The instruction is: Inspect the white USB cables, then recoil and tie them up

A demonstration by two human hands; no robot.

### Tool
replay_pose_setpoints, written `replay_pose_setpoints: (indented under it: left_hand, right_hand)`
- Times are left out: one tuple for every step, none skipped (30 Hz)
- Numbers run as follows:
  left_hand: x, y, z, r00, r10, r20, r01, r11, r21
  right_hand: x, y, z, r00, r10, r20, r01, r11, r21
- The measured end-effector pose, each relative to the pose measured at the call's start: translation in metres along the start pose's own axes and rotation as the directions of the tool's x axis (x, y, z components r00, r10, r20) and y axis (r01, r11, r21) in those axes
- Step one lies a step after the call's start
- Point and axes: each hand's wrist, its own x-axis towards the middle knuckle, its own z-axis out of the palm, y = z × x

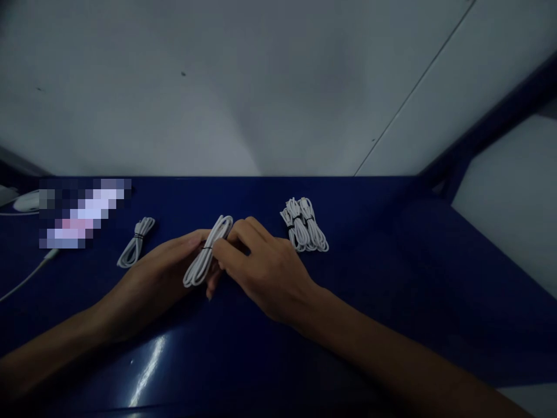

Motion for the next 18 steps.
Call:
replay_pose_setpoints:
  left_hand:
    - [0.0,0.0004,0.0011,1.0,-0.008,0.011,0.008,1.0,0.0]
    - [0.0,0.0005,0.002,1.0,-0.015,0.017,0.015,1.0,-0.001]
    - [0.0,0.0003,0.0025,1.0,-0.019,0.014,0.019,1.0,-0.006]
    - [0.0,-0.0002,0.0027,1.0,-0.025,0.0,0.025,1.0,-0.01]
    - [0.0,-0.0007,0.0024,0.999,-0.034,-0.026,0.033,0.999,-0.009]
    - [-0.0001,-0.0013,0.0017,0.997,-0.045,-0.057,0.045,0.999,0.002]
    - [-0.0003,-0.0017,0.0007,0.995,-0.053,-0.088,0.055,0.998,0.02]
    - [-0.0005,-0.002,-0.0004,0.992,-0.057,-0.111,0.063,0.997,0.046]
    - [-0.0007,-0.002,-0.0014,0.992,-0.053,-0.119,0.062,0.995,0.077]
    - [-0.001,-0.0019,-0.0022,0.992,-0.042,-0.115,0.054,0.993,0.107]
    - [-0.0012,-0.0016,-0.0027,0.993,-0.023,-0.112,0.038,0.99,0.137]
    - [-0.0014,-0.0011,-0.0028,0.994,-0.001,-0.111,0.02,0.986,0.166]
    - [-0.0016,-0.0006,-0.0024,0.993,0.022,-0.115,0.001,0.981,0.194]
    - [-0.0018,0.0,-0.0018,0.992,0.044,-0.118,-0.017,0.975,0.221]
    - [-0.0019,0.0006,-0.001,0.991,0.062,-0.123,-0.031,0.97,0.243]
    - [-0.0019,0.0011,-0.0002,0.989,0.077,-0.125,-0.042,0.965,0.26]
    - [-0.0019,0.0016,0.0006,0.988,0.087,-0.125,-0.05,0.962,0.27]
    - [-0.0019,0.002,0.0012,0.988,0.092,-0.124,-0.056,0.961,0.272]
  right_hand:
    - [-0.0007,0.0005,-0.0002,1.0,-0.012,0.014,0.012,1.0,-0.01]
    - [-0.0014,0.0009,-0.0004,0.999,-0.023,0.028,0.023,1.0,-0.017]
    - [-0.002,0.0012,-0.0006,0.999,-0.033,0.043,0.033,0.999,-0.022]
    - [-0.0023,0.0014,-0.0009,0.998,-0.043,0.053,0.044,0.999,-0.025]
    - [-0.0025,0.0015,-0.0012,0.997,-0.055,0.055,0.056,0.998,-0.025]
    - [-0.0025,0.0015,-0.0014,0.996,-0.065,0.056,0.067,0.998,-0.022]
    - [-0.0023,0.0014,-0.0016,0.996,-0.075,0.056,0.076,0.997,-0.016]
    - [-0.0021,0.0013,-0.0017,0.995,-0.081,0.055,0.081,0.997,-0.008]
    - [-0.0018,0.0011,-0.0017,0.995,-0.08,0.054,0.08,0.997,-0.001]
    - [-0.0015,0.0009,-0.0017,0.996,-0.074,0.054,0.074,0.997,0.002]
    - [-0.0013,0.0007,-0.0017,0.996,-0.067,0.052,0.067,0.998,0.003]
    - [-0.001,0.0005,-0.0016,0.997,-0.059,0.051,0.059,0.998,0.002]
    - [-0.0008,0.0002,-0.0016,0.998,-0.054,0.045,0.054,0.999,0.002]
    - [-0.0007,-0.0001,-0.0016,0.998,-0.05,0.039,0.05,0.999,0.005]
    - [-0.0005,-0.0005,-0.0017,0.998,-0.047,0.034,0.047,0.999,0.009]
    - [-0.0004,-0.0008,-0.0017,0.999,-0.042,0.03,0.042,0.999,0.016]
    - [-0.0003,-0.001,-0.0018,0.999,-0.036,0.026,0.035,0.999,0.024]
    - [-0.0004,-0.0011,-0.0019,0.999,-0.03,0.026,0.029,0.999,0.032]
